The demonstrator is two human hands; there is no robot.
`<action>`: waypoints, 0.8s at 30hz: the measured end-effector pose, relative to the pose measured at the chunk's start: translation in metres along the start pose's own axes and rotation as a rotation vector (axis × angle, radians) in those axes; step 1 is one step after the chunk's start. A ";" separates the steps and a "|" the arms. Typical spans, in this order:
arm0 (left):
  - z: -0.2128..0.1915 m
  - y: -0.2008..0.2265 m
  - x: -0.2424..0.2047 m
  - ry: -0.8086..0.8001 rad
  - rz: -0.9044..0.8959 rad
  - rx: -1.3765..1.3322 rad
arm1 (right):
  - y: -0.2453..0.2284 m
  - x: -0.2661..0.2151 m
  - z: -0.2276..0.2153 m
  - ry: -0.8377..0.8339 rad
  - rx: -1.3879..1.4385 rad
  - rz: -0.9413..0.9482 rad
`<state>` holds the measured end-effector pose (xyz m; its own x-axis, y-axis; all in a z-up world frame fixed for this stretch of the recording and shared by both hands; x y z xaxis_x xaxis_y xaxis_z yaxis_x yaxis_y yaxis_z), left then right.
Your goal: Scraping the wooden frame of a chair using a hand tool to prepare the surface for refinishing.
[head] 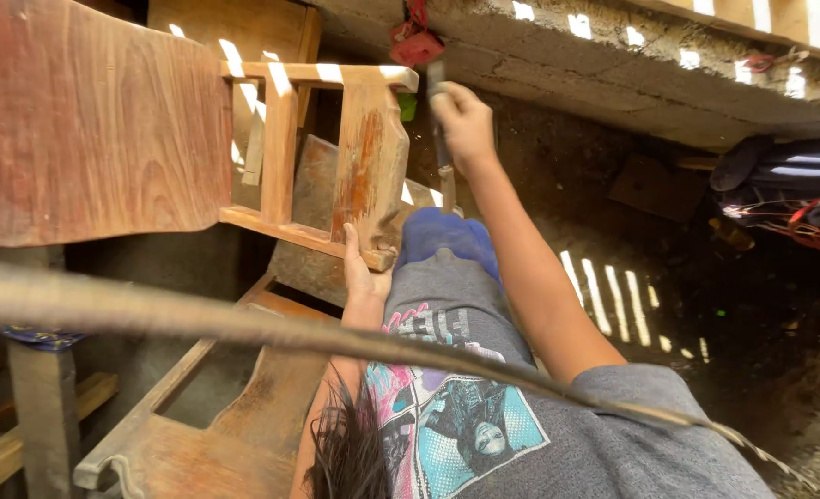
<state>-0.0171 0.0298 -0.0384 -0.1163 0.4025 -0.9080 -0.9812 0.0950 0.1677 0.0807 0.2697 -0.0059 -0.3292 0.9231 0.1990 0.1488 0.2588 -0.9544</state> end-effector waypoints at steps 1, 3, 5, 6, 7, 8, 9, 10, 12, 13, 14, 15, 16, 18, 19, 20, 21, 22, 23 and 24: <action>0.003 0.000 -0.004 0.006 0.000 -0.018 | 0.035 -0.011 -0.007 0.184 0.461 0.267; 0.005 0.001 -0.004 0.020 0.006 -0.024 | 0.069 -0.033 -0.009 0.379 0.930 0.542; -0.011 -0.003 0.002 0.269 -0.057 0.002 | 0.080 -0.059 -0.002 0.403 1.163 0.842; -0.012 -0.001 0.003 0.278 -0.053 0.017 | 0.084 -0.068 0.000 0.416 1.175 0.846; -0.012 -0.001 0.004 0.281 -0.061 0.027 | 0.089 -0.085 0.010 0.313 1.178 1.001; -0.011 0.000 0.006 0.283 -0.068 0.036 | 0.092 -0.102 0.019 0.203 1.178 1.152; -0.009 0.001 0.005 0.287 -0.067 0.053 | 0.083 -0.095 0.011 0.216 1.191 1.150; -0.007 0.002 0.005 0.290 -0.073 0.059 | 0.076 -0.081 -0.002 0.256 1.165 1.028; -0.016 -0.002 0.003 0.318 -0.082 0.067 | 0.055 -0.071 -0.019 0.302 1.140 0.931; -0.021 -0.001 0.010 0.328 -0.078 0.066 | 0.042 -0.063 -0.024 0.255 1.114 0.866; -0.025 0.001 0.016 0.339 -0.074 0.066 | 0.028 -0.055 -0.029 0.208 1.086 0.801; -0.016 0.002 0.012 0.335 -0.069 0.076 | 0.039 -0.058 -0.021 0.215 1.094 0.793; -0.006 0.003 0.008 0.322 -0.065 0.075 | 0.053 -0.058 -0.024 0.196 0.770 0.703; -0.006 0.001 0.000 0.335 -0.065 0.075 | 0.053 -0.064 -0.024 0.175 0.454 0.633; -0.009 0.001 0.003 0.349 -0.059 0.073 | 0.030 -0.048 -0.026 -0.090 0.004 0.352; -0.011 0.001 0.005 0.364 -0.053 0.071 | 0.006 -0.037 -0.018 -0.350 -0.440 0.054; -0.012 0.000 0.006 0.367 -0.055 0.070 | 0.009 -0.036 -0.014 -0.353 -0.439 0.057; -0.013 0.001 0.006 0.374 -0.044 0.071 | 0.002 -0.032 -0.007 -0.363 -0.508 -0.111; -0.013 0.002 0.006 0.380 -0.031 0.071 | -0.006 -0.029 0.001 -0.372 -0.573 -0.282; -0.007 0.001 0.001 0.383 -0.031 0.069 | -0.002 -0.029 0.004 -0.375 -0.571 -0.282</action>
<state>-0.0188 0.0243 -0.0418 -0.1488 0.0306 -0.9884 -0.9741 0.1678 0.1518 0.0865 0.2414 -0.0110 -0.7078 0.6669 0.2329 0.4399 0.6741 -0.5934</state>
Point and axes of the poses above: each hand's wrist, its own x-axis towards the middle knuckle, its own z-axis out of the palm, y = z × x, the point moved 7 cm from there along x, towards the middle knuckle, and after that the axes turned 14 degrees about -z, right-handed, at the moved point
